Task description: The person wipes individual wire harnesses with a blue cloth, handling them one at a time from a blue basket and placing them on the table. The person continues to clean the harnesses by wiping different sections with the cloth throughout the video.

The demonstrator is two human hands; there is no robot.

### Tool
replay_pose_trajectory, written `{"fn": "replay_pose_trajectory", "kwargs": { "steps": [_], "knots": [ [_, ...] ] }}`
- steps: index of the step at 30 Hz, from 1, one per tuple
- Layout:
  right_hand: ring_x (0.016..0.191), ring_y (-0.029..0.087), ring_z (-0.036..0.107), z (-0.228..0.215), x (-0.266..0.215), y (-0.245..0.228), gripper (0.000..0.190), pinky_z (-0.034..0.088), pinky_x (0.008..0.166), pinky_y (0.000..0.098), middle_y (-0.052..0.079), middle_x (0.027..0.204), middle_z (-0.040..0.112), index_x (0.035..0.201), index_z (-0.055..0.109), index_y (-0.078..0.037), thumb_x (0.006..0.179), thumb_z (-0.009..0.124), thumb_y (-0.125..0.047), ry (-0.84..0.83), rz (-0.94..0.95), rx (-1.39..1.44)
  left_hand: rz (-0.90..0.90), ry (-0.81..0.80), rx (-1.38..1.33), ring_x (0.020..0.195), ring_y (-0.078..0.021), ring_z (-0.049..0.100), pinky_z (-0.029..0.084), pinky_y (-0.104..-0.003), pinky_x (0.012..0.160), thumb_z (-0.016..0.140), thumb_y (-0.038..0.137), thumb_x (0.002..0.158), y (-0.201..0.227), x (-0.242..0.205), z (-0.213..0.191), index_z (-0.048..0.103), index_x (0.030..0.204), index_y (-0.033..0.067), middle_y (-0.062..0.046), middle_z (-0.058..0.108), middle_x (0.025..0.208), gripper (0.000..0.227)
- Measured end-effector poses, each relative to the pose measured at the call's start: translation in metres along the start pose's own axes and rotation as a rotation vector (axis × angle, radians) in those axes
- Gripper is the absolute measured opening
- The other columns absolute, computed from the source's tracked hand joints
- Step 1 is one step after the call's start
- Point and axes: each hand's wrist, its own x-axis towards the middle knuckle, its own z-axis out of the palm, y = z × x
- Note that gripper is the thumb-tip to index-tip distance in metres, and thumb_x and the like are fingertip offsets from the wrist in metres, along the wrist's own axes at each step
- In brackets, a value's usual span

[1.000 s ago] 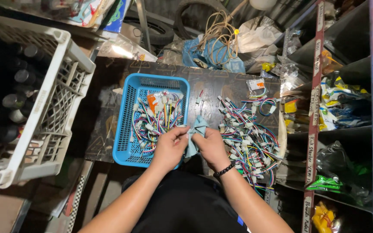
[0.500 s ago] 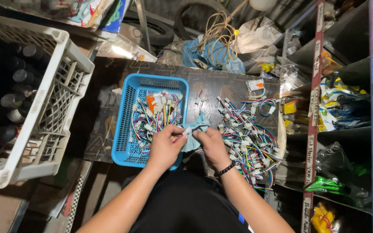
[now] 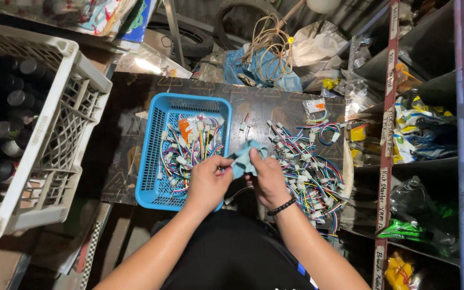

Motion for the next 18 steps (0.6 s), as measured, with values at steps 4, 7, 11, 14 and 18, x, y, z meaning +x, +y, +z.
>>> {"fn": "replay_pose_trajectory", "kwargs": {
  "steps": [4,7,11,14,18],
  "knots": [
    [0.046,0.012,0.062,-0.012,0.004,-0.007,0.025,0.049,0.042,0.0248,0.004,0.058,0.063,0.075,0.067,-0.004,0.092,0.077,-0.020,-0.101,-0.099,0.012,0.089,0.007,0.102,0.072,-0.0322,0.073,0.057,-0.035,0.060,0.075,0.009,0.079,0.012,0.003,-0.013,0.082,0.098,0.0151,-0.010,0.075,0.080,0.021],
    [0.047,0.007,0.049,-0.017,0.001,-0.015,0.029,0.038,0.041,0.0202,0.000,0.052,0.054,0.066,0.063,-0.007,0.084,0.084,-0.016,-0.195,-0.191,-0.259,0.150,-0.059,0.295,0.084,-0.0324,0.073,0.060,-0.044,0.070,0.070,0.014,0.082,0.014,0.002,-0.016,0.080,0.101,0.0212,-0.003,0.076,0.090,0.022],
    [0.057,0.009,0.049,-0.027,0.007,-0.012,0.014,0.041,0.054,0.0248,-0.005,0.057,0.055,0.067,0.072,-0.009,0.078,0.079,-0.014,-0.252,-0.212,-0.611,0.305,-0.143,0.494,0.081,-0.0320,0.072,0.060,-0.046,0.067,0.069,0.024,0.087,0.001,0.004,-0.013,0.076,0.097,0.0247,0.000,0.071,0.085,0.013],
    [0.057,0.015,0.051,-0.029,0.013,-0.008,0.019,0.043,0.054,0.0333,0.003,0.052,0.053,0.062,0.068,-0.004,0.072,0.075,-0.019,-0.247,-0.224,-0.867,0.371,-0.191,0.613,0.076,-0.0317,0.071,0.058,-0.045,0.062,0.065,0.027,0.088,-0.008,0.005,-0.007,0.071,0.089,0.0235,0.000,0.066,0.080,0.007],
    [0.053,0.031,0.056,-0.015,0.010,-0.010,0.038,0.042,0.052,0.0429,0.024,0.048,0.050,0.055,0.060,0.005,0.072,0.070,-0.027,-0.233,-0.306,-1.145,0.417,-0.228,0.710,0.074,-0.0303,0.070,0.056,-0.042,0.060,0.062,0.025,0.087,-0.016,0.004,-0.003,0.065,0.080,0.0210,-0.001,0.061,0.076,0.008]
  ]
}}
